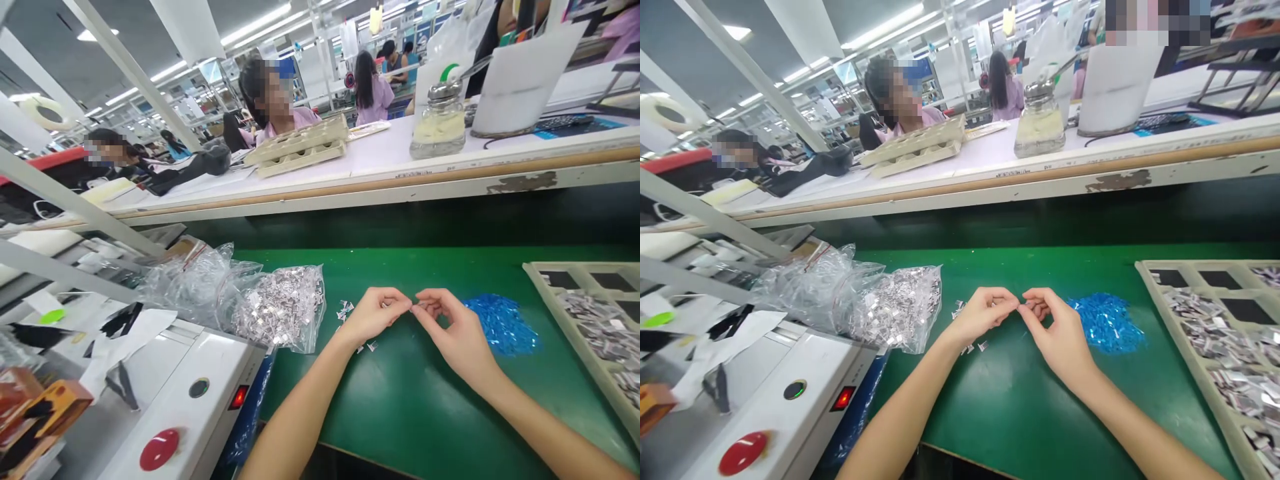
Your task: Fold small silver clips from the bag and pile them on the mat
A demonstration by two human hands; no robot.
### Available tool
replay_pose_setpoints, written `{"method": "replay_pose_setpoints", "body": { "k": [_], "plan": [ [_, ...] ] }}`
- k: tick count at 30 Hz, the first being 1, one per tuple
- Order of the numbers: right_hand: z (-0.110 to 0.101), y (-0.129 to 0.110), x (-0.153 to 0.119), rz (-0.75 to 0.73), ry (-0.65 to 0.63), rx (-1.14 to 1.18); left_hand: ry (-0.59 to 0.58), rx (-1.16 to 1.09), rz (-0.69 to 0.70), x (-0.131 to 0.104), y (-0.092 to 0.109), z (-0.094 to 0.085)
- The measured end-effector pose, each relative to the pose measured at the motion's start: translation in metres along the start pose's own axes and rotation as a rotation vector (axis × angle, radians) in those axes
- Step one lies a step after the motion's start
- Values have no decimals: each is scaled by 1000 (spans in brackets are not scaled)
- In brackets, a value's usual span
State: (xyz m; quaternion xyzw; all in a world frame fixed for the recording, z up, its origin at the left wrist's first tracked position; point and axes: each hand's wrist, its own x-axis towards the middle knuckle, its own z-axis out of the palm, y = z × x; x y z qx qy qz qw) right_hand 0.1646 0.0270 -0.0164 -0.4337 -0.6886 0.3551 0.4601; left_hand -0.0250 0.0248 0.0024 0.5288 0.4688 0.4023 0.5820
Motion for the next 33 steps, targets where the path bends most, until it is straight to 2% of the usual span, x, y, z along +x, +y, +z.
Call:
{"method": "replay_pose_setpoints", "body": {
  "k": [4, 8, 11, 17, 21, 25, 29, 33],
  "plan": [
    [-1, 2, 2, 65, 5, 57, 40, 108, 81, 2, -4, 2],
    [-3, -2, 2, 64, 7, 36, 86, 138, 122, 3, -5, 2],
    [-4, -4, 2, -20, 9, -61, 112, 163, 123, 2, -4, 3],
    [3, -3, -7, -310, 54, -217, 137, 165, 134, 2, -7, 6],
    [10, -4, -13, -372, 33, -229, 199, 139, 129, 5, -10, 4],
    [12, -2, -16, -340, -92, -398, 284, -89, 41, 7, -7, -1],
    [14, 5, -18, -299, -174, -716, 230, -407, -23, 6, 1, -8],
    [18, 4, -21, -324, -157, -772, 170, -608, -76, 5, 4, -12]
  ]
}}
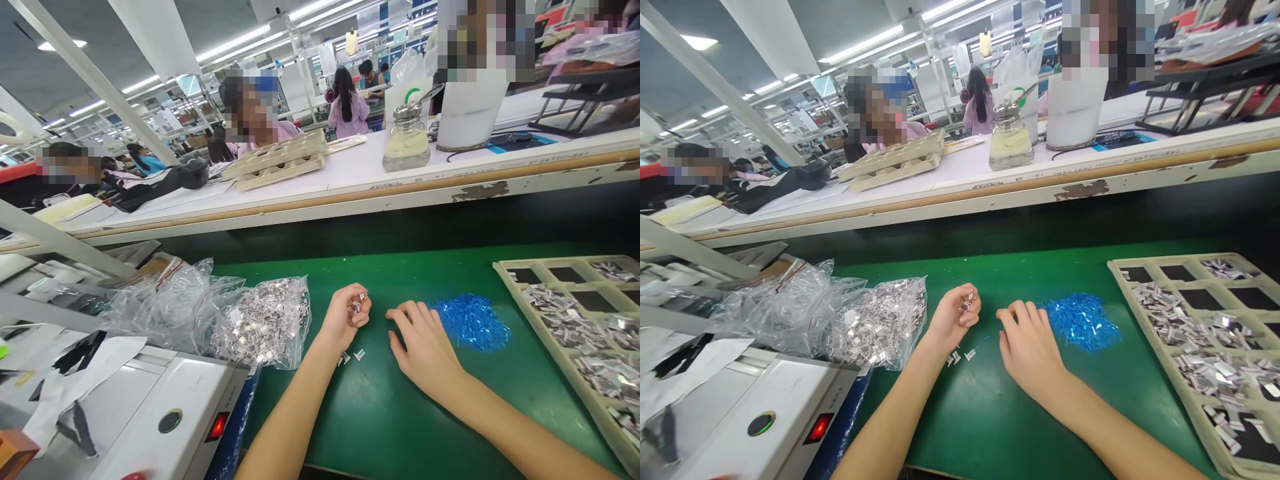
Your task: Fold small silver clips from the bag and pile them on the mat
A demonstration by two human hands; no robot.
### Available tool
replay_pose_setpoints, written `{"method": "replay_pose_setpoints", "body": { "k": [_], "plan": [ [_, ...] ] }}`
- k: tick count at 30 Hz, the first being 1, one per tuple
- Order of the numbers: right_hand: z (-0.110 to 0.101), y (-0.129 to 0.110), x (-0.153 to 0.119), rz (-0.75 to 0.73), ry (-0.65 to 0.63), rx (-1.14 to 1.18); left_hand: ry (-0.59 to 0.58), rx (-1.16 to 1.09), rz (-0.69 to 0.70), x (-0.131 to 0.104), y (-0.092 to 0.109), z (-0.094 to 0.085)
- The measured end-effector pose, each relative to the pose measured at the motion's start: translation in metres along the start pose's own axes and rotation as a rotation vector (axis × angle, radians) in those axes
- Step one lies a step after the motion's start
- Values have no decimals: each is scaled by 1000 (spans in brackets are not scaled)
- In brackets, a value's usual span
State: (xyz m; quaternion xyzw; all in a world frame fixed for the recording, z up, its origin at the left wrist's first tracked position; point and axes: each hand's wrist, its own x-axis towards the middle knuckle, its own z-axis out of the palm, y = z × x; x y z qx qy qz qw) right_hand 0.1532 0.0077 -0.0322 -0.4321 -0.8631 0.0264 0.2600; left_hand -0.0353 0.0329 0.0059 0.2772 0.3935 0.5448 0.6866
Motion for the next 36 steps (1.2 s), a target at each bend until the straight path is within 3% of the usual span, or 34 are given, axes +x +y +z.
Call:
{"method": "replay_pose_setpoints", "body": {
  "k": [5, 8, 14, 20, 30, 36],
  "plan": [
    [3, -15, -2, -369, -164, 42, -25, -77, -33, 1, 1, -3],
    [4, -19, -4, -470, -254, 45, -7, -85, -26, 1, 2, -5],
    [0, -21, -7, -501, -285, 26, 3, -70, -26, 2, 3, -6],
    [5, -28, -12, -376, -244, 126, 28, 12, 3, 5, -6, -6],
    [0, -27, -14, -438, -292, 35, -25, 48, 7, 3, -9, -6],
    [-9, -20, -5, -357, -114, 206, -17, 133, 5, 0, -8, -4]
  ]
}}
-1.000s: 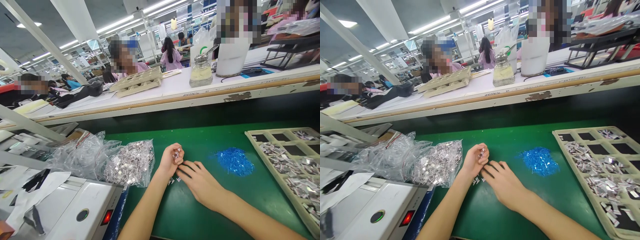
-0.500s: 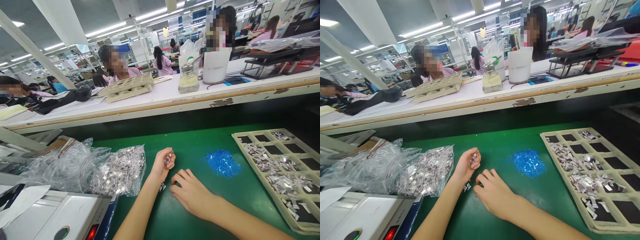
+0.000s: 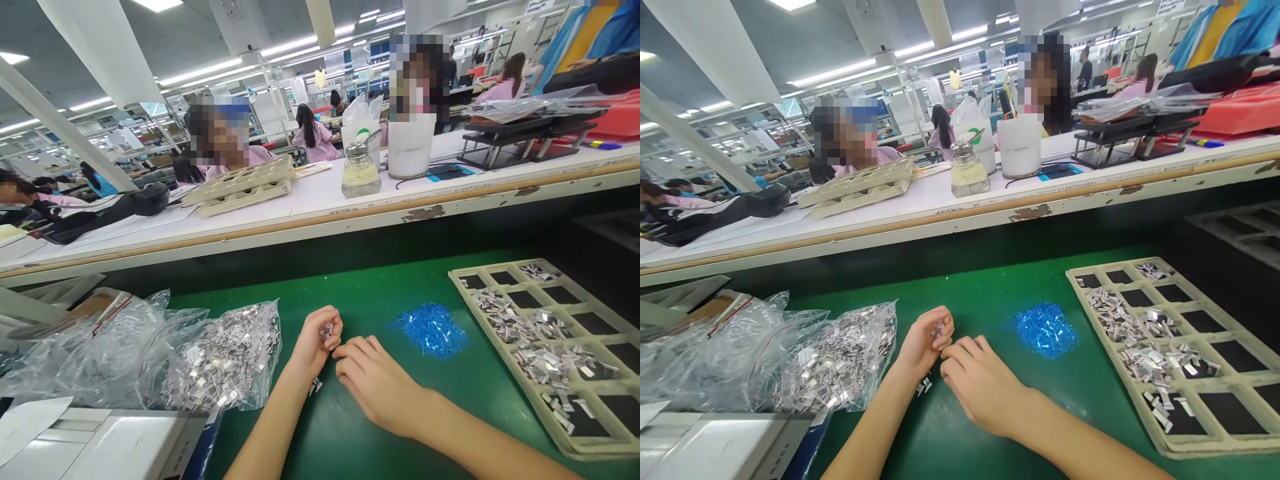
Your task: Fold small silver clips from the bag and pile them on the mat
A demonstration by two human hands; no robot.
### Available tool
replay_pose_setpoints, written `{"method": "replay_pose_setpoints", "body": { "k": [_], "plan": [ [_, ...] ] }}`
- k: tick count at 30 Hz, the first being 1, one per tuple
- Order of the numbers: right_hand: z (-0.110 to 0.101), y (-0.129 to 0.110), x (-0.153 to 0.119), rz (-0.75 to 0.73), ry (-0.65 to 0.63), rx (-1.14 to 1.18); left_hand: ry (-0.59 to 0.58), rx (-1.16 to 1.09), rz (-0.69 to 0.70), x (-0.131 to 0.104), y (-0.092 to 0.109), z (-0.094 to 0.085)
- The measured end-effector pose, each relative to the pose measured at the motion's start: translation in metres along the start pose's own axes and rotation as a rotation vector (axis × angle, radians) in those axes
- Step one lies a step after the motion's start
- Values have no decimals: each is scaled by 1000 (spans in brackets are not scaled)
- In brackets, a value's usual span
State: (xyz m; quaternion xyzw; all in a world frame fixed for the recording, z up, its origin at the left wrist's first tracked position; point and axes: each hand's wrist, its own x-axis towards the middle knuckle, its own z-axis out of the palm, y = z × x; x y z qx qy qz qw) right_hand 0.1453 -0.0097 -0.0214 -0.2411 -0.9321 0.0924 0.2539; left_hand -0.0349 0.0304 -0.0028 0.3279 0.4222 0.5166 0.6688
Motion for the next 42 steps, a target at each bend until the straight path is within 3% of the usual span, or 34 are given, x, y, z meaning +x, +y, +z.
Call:
{"method": "replay_pose_setpoints", "body": {
  "k": [4, 8, 16, 24, 34, 42],
  "plan": [
    [-9, 14, 1, 183, 195, 131, -85, 164, -4, -5, -3, 4],
    [-17, 25, 2, 337, 292, 334, -176, 279, -33, -8, -8, 10],
    [-15, 28, 9, 636, 417, 678, -149, 370, -24, -7, -11, 11],
    [-13, 29, 7, 616, 410, 599, -118, 391, -5, -4, -14, 5],
    [-13, 34, 10, 739, 486, 770, -79, 511, 25, -4, -17, 7],
    [-14, 33, 10, 702, 487, 793, -41, 566, 60, -5, -18, 8]
  ]
}}
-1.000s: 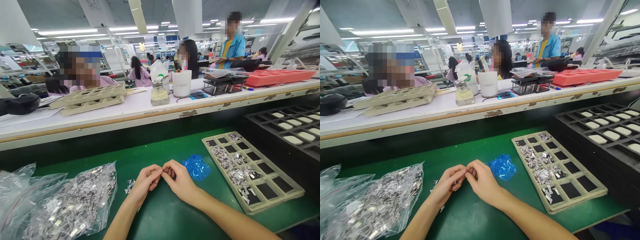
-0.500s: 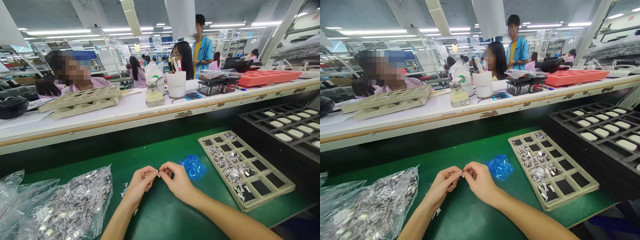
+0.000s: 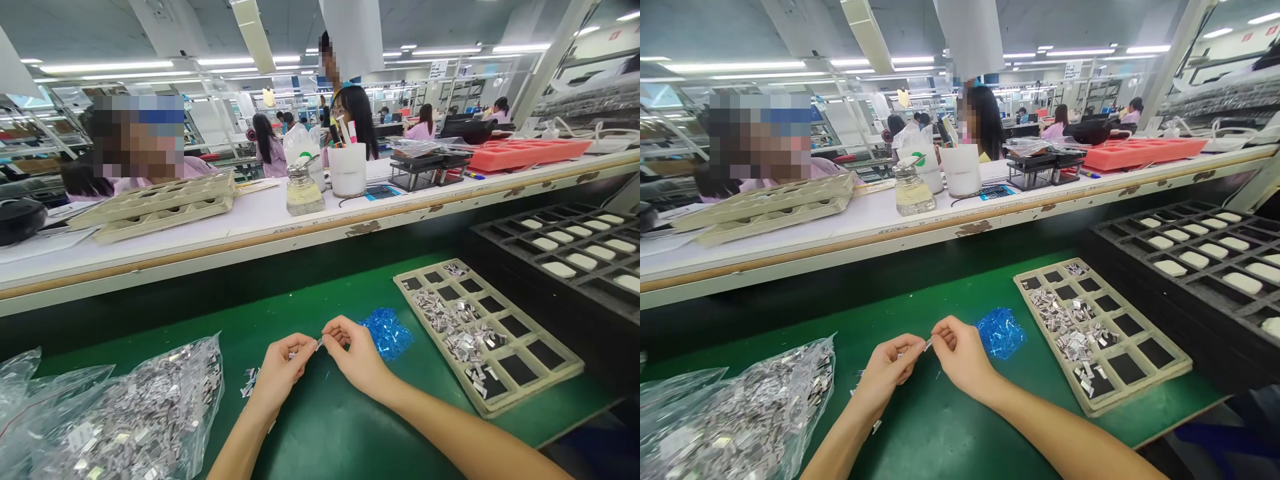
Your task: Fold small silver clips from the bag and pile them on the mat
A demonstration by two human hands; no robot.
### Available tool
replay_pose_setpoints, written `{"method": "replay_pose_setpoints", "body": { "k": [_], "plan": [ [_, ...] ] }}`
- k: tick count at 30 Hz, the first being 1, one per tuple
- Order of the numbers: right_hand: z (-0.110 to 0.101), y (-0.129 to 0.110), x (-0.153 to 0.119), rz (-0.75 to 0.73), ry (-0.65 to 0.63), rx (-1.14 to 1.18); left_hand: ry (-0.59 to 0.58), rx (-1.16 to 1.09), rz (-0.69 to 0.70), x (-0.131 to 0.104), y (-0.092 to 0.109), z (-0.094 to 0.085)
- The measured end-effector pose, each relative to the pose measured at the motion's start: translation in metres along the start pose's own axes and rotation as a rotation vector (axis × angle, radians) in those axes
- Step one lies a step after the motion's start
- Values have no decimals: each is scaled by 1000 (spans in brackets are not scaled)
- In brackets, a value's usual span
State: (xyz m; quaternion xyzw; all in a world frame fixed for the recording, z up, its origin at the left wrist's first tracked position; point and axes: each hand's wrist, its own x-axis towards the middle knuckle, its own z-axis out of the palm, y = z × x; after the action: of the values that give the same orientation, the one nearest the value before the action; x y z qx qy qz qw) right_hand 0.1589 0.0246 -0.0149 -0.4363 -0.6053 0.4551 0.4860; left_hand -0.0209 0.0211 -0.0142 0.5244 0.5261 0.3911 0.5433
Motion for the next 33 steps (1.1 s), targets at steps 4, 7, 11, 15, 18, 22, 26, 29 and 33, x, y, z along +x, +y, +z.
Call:
{"method": "replay_pose_setpoints", "body": {
  "k": [4, 7, 11, 15, 18, 22, 26, 29, 33],
  "plan": [
    [-1, 0, 1, -11, -9, -50, 22, -30, 23, 0, 1, 0],
    [-2, -1, 0, -69, -22, -99, 45, -46, 38, 1, 3, 2],
    [-1, -5, -3, -163, -68, -97, 93, -84, 40, 2, 5, 1],
    [-2, -4, -1, -192, -58, -129, 159, -135, 43, 2, 6, -2],
    [-5, 2, 2, -147, -49, -253, 187, -149, 29, 2, 9, -4],
    [-8, 8, 2, -123, -113, -477, 200, -141, 28, 0, 12, -3],
    [-9, 12, -1, -184, -177, -761, 195, -145, 38, 0, 13, -2],
    [-10, 12, -2, -254, -180, -917, 192, -225, 32, 1, 15, -4],
    [-2, 4, -8, -411, -227, -945, 183, -459, 12, 1, 22, -15]
  ]
}}
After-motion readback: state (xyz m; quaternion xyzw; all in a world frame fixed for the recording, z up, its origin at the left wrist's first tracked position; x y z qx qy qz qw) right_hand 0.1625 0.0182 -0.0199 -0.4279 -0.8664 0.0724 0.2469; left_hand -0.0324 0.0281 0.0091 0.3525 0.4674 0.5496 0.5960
